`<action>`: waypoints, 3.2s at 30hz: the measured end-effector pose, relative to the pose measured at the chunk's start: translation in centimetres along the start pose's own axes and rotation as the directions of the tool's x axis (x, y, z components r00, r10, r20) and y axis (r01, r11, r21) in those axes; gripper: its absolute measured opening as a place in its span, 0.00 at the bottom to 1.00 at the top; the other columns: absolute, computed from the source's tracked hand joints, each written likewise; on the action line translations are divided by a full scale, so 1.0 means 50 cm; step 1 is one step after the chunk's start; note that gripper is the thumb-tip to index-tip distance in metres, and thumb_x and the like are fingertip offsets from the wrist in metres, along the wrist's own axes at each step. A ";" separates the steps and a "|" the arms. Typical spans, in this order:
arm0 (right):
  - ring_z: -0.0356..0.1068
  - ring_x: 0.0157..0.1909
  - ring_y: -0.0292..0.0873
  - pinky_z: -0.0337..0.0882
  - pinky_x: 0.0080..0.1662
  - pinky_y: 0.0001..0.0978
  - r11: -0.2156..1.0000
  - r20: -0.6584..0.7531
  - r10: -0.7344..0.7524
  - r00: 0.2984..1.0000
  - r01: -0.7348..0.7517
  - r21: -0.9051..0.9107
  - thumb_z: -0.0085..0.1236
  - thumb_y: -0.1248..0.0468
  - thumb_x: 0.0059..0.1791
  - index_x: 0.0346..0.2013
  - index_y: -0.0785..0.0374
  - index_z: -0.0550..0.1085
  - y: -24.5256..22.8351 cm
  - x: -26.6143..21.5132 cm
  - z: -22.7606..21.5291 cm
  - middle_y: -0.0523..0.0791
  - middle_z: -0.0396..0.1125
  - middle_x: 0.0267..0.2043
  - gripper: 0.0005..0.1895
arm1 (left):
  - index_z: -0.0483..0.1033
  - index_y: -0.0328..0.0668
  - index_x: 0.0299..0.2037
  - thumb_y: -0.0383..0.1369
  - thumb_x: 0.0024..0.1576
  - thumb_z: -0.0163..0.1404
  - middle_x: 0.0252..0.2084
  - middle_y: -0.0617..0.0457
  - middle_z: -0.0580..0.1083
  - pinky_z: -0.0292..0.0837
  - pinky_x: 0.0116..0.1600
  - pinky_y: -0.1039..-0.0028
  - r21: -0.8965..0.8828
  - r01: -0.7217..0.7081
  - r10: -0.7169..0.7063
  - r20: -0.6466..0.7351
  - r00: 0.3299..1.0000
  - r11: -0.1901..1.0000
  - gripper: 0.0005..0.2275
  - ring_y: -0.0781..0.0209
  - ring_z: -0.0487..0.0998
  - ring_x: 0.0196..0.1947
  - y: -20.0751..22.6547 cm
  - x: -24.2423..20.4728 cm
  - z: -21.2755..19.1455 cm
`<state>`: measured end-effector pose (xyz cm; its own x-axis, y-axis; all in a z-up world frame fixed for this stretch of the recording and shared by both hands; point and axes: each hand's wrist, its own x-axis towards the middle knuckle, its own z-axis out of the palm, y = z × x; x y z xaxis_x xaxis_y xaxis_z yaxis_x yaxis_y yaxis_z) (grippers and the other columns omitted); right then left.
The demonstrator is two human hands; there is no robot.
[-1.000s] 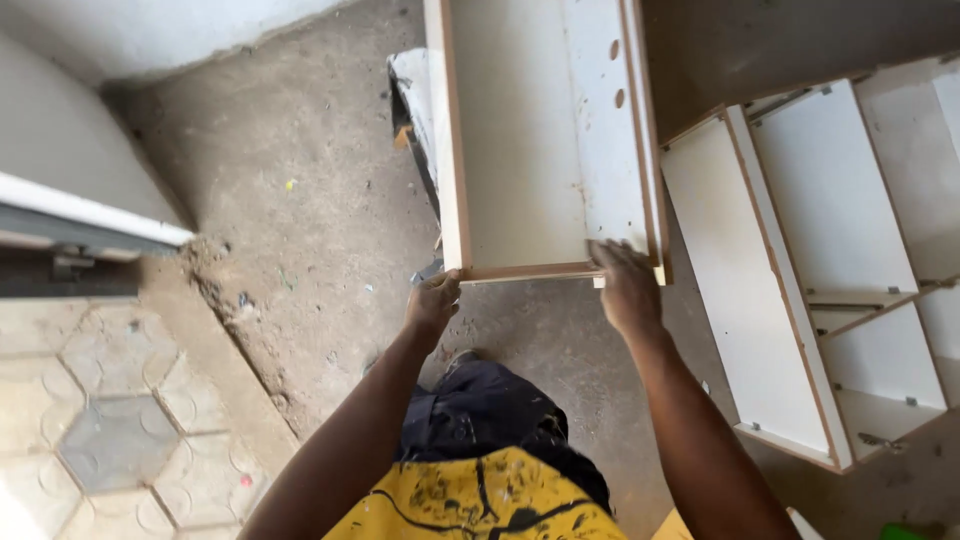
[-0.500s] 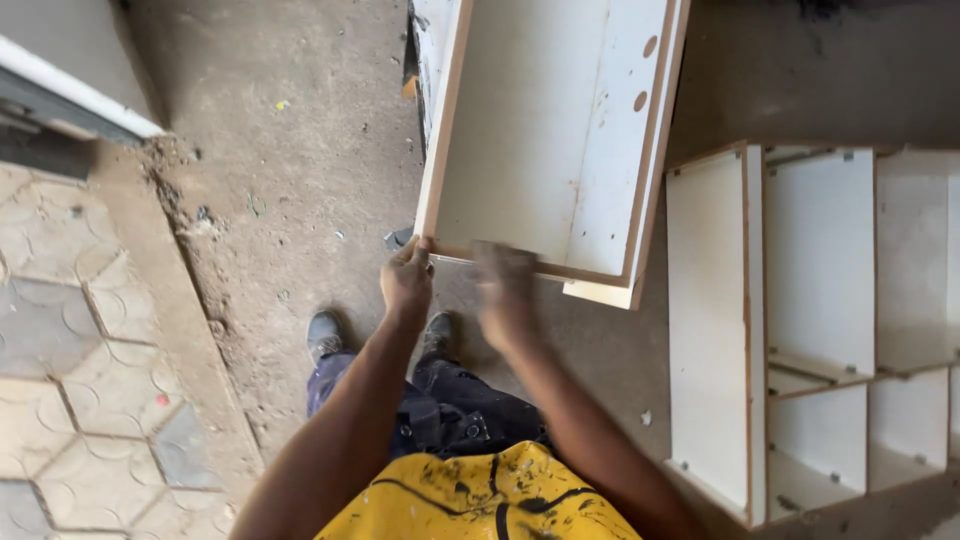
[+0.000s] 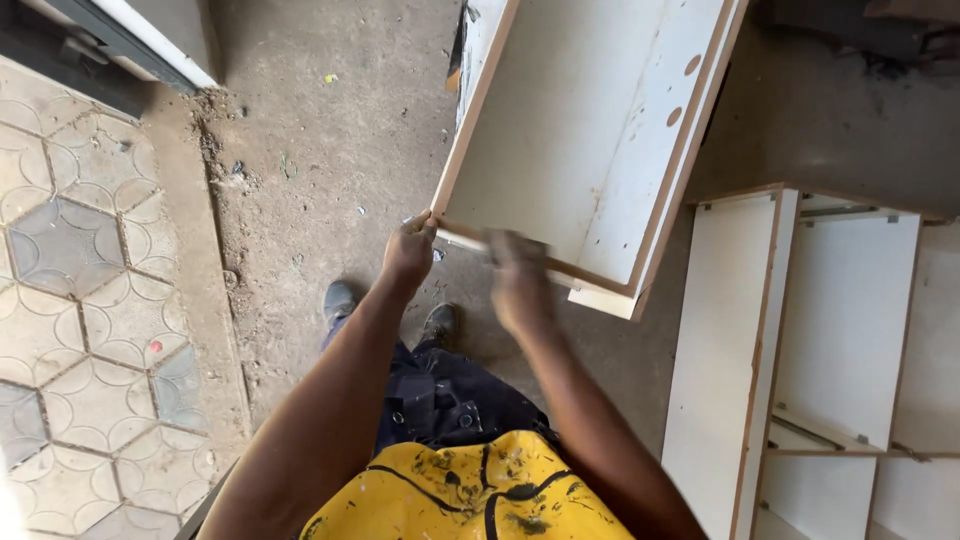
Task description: Sanding the edges of a wooden drawer to smooth them out using a sanding block.
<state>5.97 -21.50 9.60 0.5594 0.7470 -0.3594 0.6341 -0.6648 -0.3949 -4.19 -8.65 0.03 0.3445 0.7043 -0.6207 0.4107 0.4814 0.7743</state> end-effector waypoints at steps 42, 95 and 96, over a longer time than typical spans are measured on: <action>0.74 0.44 0.61 0.71 0.45 0.50 0.418 -0.131 0.793 0.595 -0.376 0.827 0.62 0.46 0.47 0.46 0.73 0.70 -0.189 0.092 0.172 0.59 0.69 0.38 0.31 | 0.80 0.28 0.42 0.45 0.63 0.50 0.32 0.36 0.77 0.78 0.40 0.56 0.744 -0.214 -0.156 0.394 0.906 0.633 0.20 0.41 0.84 0.36 0.161 0.164 -0.016; 0.68 0.54 0.62 0.69 0.53 0.55 0.053 -0.042 0.997 -0.058 0.193 0.980 0.37 0.38 0.56 0.53 0.77 0.59 0.029 0.173 0.034 0.62 0.61 0.49 0.39 | 0.81 0.29 0.49 0.29 0.60 0.51 0.33 0.29 0.79 0.80 0.46 0.55 0.818 -0.403 -0.152 0.497 0.854 0.411 0.13 0.40 0.85 0.35 0.169 0.177 -0.018; 0.70 0.54 0.67 0.71 0.53 0.58 0.052 -0.037 0.995 -0.095 0.158 0.986 0.37 0.34 0.54 0.53 0.79 0.60 0.049 0.160 0.040 0.66 0.63 0.50 0.44 | 0.81 0.31 0.52 0.27 0.61 0.49 0.35 0.27 0.79 0.81 0.47 0.53 0.806 -0.510 -0.154 0.568 0.808 0.299 0.13 0.37 0.85 0.37 0.151 0.190 -0.029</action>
<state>10.94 -17.15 4.09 0.5972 -0.7324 -0.3270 -0.4050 0.0766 -0.9111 0.97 2.42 0.16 0.6952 0.1988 -0.6908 0.6278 -0.6360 0.4488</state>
